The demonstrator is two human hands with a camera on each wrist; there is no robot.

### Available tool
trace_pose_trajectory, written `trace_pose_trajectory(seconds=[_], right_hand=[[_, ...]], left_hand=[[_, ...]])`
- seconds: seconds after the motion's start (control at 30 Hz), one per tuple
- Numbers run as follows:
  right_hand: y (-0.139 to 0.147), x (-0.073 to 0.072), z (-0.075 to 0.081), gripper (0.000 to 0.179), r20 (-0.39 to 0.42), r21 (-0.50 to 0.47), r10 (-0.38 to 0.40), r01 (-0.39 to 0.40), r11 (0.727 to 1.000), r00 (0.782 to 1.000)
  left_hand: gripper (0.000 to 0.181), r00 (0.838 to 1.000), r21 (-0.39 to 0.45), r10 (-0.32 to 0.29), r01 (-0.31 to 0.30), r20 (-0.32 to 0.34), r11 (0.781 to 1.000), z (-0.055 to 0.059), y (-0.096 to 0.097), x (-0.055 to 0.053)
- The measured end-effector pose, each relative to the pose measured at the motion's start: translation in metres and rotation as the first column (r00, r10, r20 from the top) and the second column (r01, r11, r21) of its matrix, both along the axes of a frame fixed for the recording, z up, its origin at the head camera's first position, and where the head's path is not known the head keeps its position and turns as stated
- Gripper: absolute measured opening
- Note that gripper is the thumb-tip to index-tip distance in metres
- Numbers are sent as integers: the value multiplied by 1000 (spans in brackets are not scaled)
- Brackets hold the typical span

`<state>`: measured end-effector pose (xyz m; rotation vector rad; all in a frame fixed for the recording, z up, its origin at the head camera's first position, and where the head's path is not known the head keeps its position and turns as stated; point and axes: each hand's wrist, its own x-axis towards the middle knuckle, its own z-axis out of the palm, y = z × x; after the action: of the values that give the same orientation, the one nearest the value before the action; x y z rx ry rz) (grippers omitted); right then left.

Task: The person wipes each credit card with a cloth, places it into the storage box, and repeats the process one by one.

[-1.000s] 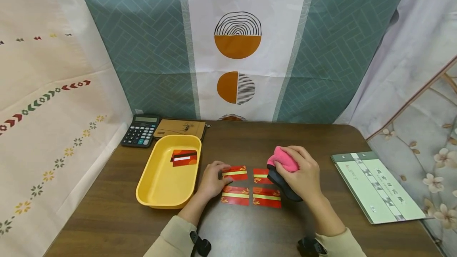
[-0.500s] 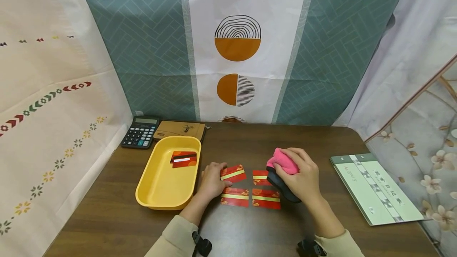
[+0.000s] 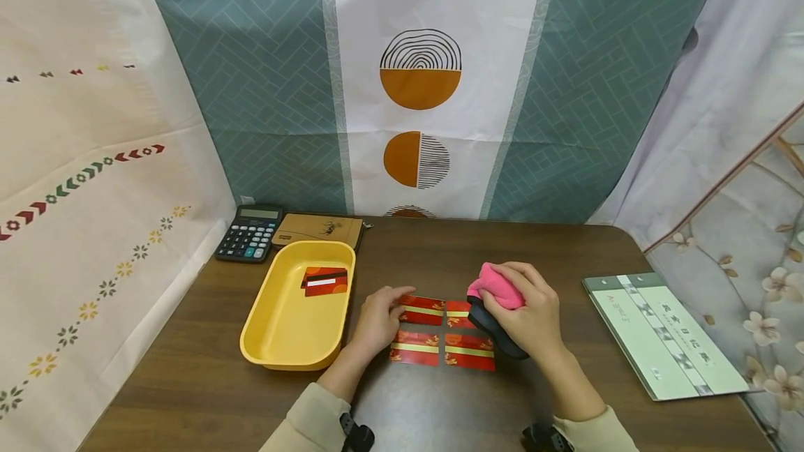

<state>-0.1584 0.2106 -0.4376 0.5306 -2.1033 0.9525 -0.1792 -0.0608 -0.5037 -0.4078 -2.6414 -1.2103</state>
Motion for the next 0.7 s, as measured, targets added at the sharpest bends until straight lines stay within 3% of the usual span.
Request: trace_pose_trajectory(seconds=[0.13,0.3,0.37,0.53,0.6,0.7], right_hand=[[1,1,0,49,7,1,-1,1,1000,1000],[0,2,1,49,2,-3,2,-2,1000,1000],[-1,3,2,49,0,-1,7,-7,1000,1000],[-4,3,1,49,9,14,20,-20,1000,1000],[-6,3,0,49,15,35,20,-20,999,1000],[-8,2,0,48,10,101,-8,7,995,1000]], left_hand=[[36,999,198,30,-21,-38,980,3,3,1],[24,997,392,67,-75,35,917,10,6,5],[22,994,476,45,-86,98,875,14,7,6],[25,967,672,-53,-135,251,728,26,12,9],[26,957,701,-76,-149,279,697,31,14,10],[26,953,721,-101,-144,286,678,39,17,11]])
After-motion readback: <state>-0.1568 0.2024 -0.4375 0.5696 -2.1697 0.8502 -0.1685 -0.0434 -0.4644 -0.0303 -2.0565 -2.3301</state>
